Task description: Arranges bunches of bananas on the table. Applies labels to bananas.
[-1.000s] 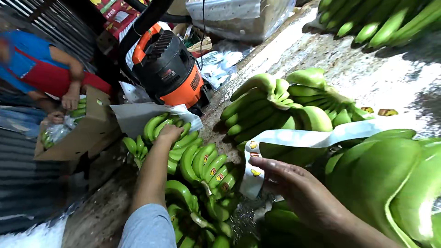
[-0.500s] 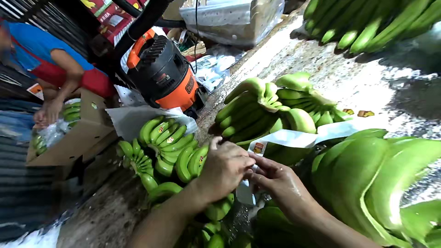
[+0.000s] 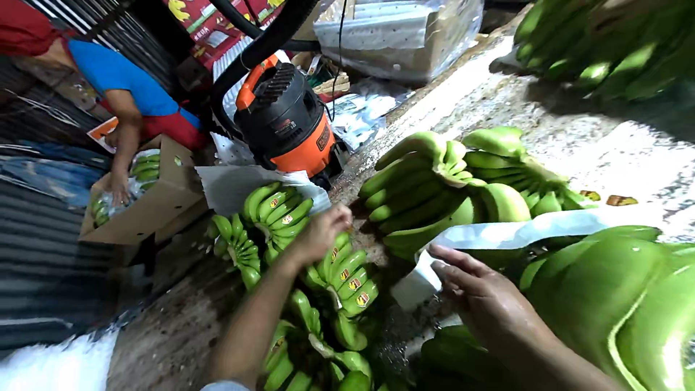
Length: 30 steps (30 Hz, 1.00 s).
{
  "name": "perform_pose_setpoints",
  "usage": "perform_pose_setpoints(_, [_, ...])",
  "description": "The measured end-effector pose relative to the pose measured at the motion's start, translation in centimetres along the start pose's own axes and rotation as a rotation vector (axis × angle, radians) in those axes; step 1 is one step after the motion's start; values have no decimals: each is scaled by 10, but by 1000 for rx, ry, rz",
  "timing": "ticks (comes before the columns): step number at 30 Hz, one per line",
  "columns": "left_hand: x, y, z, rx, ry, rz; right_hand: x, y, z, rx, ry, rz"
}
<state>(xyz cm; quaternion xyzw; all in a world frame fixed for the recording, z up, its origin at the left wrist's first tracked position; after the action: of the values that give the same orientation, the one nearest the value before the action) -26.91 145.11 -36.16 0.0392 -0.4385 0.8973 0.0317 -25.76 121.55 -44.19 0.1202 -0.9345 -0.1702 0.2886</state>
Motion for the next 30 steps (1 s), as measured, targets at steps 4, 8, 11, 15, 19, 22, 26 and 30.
perform_pose_setpoints(4, [-10, 2, -129, -403, -372, -452, 2, 15, 6, 27, 31, -115])
perform_pose_setpoints(8, [4, 13, -163, -489, -505, -665, 5, 23, 11, 74, 77, -190])
perform_pose_setpoints(11, [10, 19, -166, -521, -541, -696, 3, 25, 13, 164, 21, -301])
perform_pose_setpoints(15, [10, 22, -164, -597, -520, -689, 2, 25, 10, 173, -59, -273])
perform_pose_setpoints(19, [8, 32, -162, -628, -547, -699, 4, 26, 8, 209, -89, -256])
perform_pose_setpoints(22, [3, 26, -166, -692, -541, -659, 4, 26, 4, 228, -117, -246])
perform_pose_setpoints(26, [-19, -9, -136, -670, -407, -166, 4, 23, -2, 285, -148, -207])
perform_pose_setpoints(30, [-6, -13, -2, -90, 29, 263, 6, 26, -4, 308, -147, -195])
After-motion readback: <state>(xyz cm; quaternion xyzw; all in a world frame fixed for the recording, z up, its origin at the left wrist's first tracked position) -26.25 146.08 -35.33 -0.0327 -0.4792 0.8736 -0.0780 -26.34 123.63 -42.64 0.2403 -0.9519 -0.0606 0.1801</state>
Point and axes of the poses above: each hand's wrist, its own x-axis away from the middle knuckle, its own y-axis out of the palm, z = x × y, the point moved 9 cm from there along -x, towards the middle knuckle, and after that the axes turned 1 degree about -y, right-handed, at the moved point
